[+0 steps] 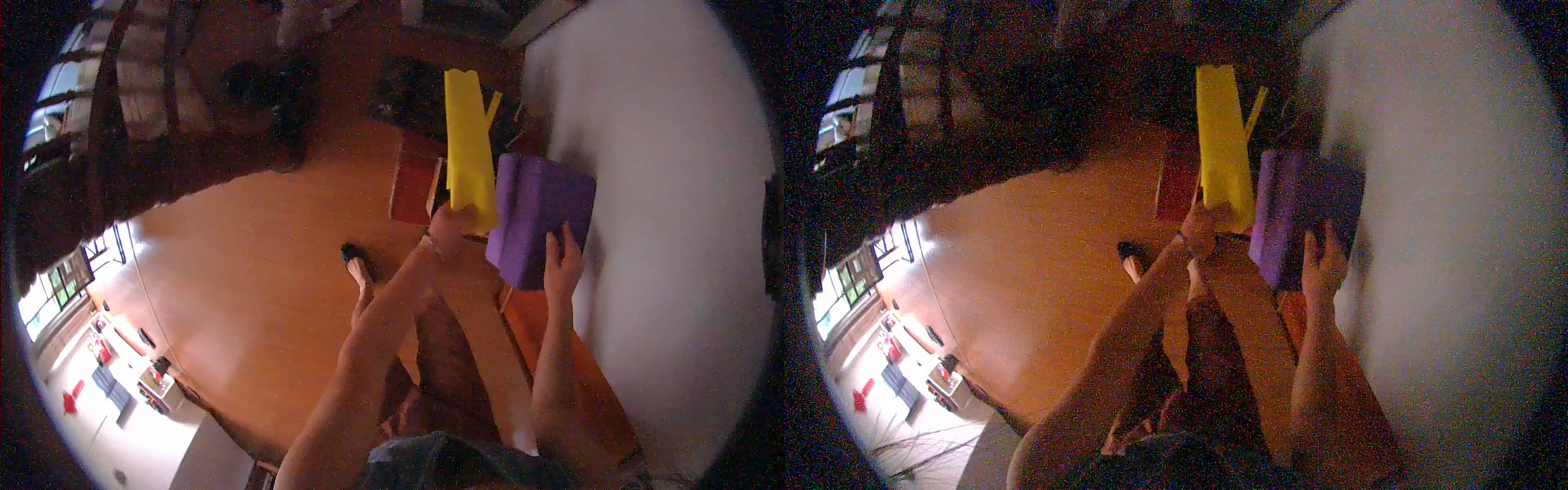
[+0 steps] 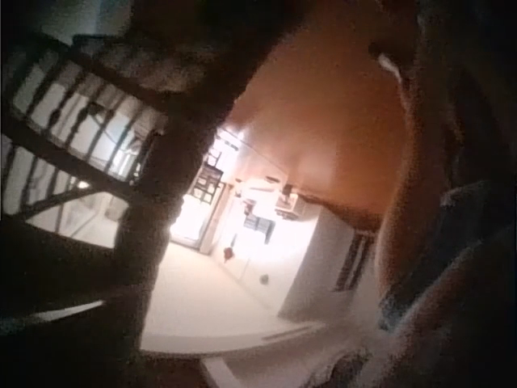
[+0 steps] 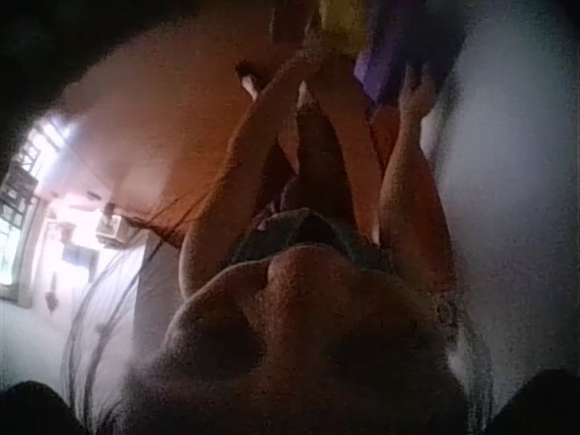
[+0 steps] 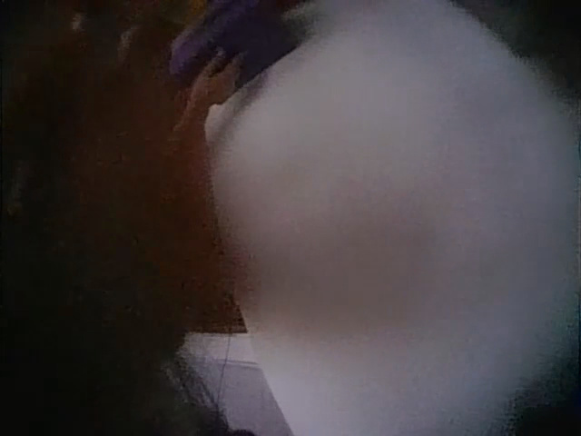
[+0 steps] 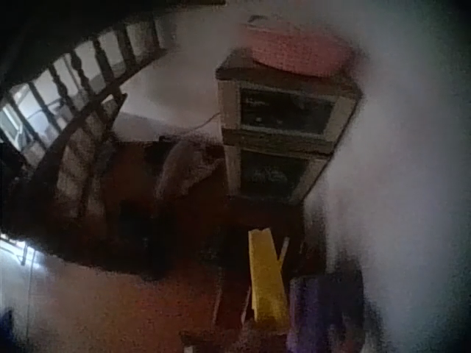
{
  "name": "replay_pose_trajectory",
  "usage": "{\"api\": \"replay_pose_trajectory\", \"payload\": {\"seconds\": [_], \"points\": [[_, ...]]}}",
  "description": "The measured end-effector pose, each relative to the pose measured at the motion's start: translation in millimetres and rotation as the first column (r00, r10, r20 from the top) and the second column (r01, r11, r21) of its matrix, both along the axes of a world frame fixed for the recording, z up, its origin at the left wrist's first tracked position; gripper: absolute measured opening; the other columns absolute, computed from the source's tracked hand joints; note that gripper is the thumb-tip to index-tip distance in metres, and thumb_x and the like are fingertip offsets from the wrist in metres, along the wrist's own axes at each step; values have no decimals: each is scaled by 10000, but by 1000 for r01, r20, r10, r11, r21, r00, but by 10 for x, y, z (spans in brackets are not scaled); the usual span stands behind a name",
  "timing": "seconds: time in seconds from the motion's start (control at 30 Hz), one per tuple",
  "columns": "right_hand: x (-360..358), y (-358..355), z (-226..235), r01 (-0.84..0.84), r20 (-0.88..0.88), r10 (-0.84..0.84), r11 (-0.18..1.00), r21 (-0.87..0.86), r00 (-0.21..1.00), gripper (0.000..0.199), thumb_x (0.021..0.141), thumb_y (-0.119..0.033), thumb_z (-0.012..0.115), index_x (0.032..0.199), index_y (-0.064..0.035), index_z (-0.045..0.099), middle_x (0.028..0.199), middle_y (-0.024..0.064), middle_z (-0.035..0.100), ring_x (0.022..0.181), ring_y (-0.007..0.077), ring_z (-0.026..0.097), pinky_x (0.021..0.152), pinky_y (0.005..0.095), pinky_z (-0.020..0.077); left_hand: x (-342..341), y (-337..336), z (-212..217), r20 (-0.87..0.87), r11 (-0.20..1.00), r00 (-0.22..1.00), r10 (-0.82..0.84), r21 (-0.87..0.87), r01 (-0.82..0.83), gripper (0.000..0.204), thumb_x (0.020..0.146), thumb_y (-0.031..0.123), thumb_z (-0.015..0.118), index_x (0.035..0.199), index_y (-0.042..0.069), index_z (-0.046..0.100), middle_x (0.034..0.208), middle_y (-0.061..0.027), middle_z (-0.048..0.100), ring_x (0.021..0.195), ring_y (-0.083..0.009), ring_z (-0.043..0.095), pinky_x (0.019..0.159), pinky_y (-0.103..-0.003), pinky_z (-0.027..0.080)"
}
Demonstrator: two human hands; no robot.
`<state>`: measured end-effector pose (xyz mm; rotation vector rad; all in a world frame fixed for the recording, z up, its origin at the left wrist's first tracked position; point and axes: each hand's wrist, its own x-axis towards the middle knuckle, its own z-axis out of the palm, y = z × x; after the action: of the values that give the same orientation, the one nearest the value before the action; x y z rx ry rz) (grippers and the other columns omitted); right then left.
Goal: The person ties straps around a rolled mat, sets it aside by a window, and places small debris into a waste bin. The person then puts yoga blocks into a storage container and wipes the wooden floor with a cloth.
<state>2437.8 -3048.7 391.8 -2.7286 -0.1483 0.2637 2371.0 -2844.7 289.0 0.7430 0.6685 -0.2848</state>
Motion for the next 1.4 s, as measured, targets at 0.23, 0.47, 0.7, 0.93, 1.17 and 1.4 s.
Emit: {"api": "replay_pose_trajectory", "payload": {"seconds": [0.23,0.47,0.7,0.93,1.17,1.4], "points": [[128,-148,116,2,70,-25,952,305,997,398,847,-278,412,1113,6,495,1101,188,516,1009,303,498,879,361,376,-682,531,430,-90,995,992,92,-22,-94,291,802,163,547,1023,-21,500,930,-87,567,830,-195,564,687,-321,490],[-217,-100,85,106,-199,-12,876,471,980,305,859,-149,391,1127,-32,479,654,-23,398,511,47,325,443,192,259,-1885,880,682,-60,986,985,159,-48,-162,275,792,200,581,989,12,539,876,-63,587,798,-185,574,637,-341,509],[-1880,1115,614,219,-646,210,827,518,734,207,863,-165,414,998,-43,513,653,-10,430,509,53,369,437,181,302,-3720,985,1380,-138,953,943,302,34,-301,293,807,122,543,1074,7,504,970,-58,574,859,-152,555,759,-295,456],[-3416,1904,1220,-144,-719,636,768,624,278,253,816,-58,409,1043,-4,507,779,23,529,601,71,457,522,184,387,-5445,459,2088,245,781,773,585,86,-619,314,792,138,570,1072,12,500,1013,-40,550,930,-136,513,800,-302,430],[-4266,2551,2282,-336,-676,736,629,701,-36,287,777,-66,406,1024,-8,540,692,-16,520,556,26,425,469,154,326,-5939,21,2868,379,614,620,687,154,-774,354,790,168,571,1101,23,482,1046,-35,538,966,-129,487,841,-288,394],[-5247,3272,2496,-225,-507,735,456,861,-451,261,791,-215,522,939,-3,560,708,-3,548,573,64,479,522,183,382,-6354,351,2708,445,562,575,686,177,-808,367,803,166,531,1121,0,457,1074,-50,514,1006,-142,466,879,-284,366]]}}
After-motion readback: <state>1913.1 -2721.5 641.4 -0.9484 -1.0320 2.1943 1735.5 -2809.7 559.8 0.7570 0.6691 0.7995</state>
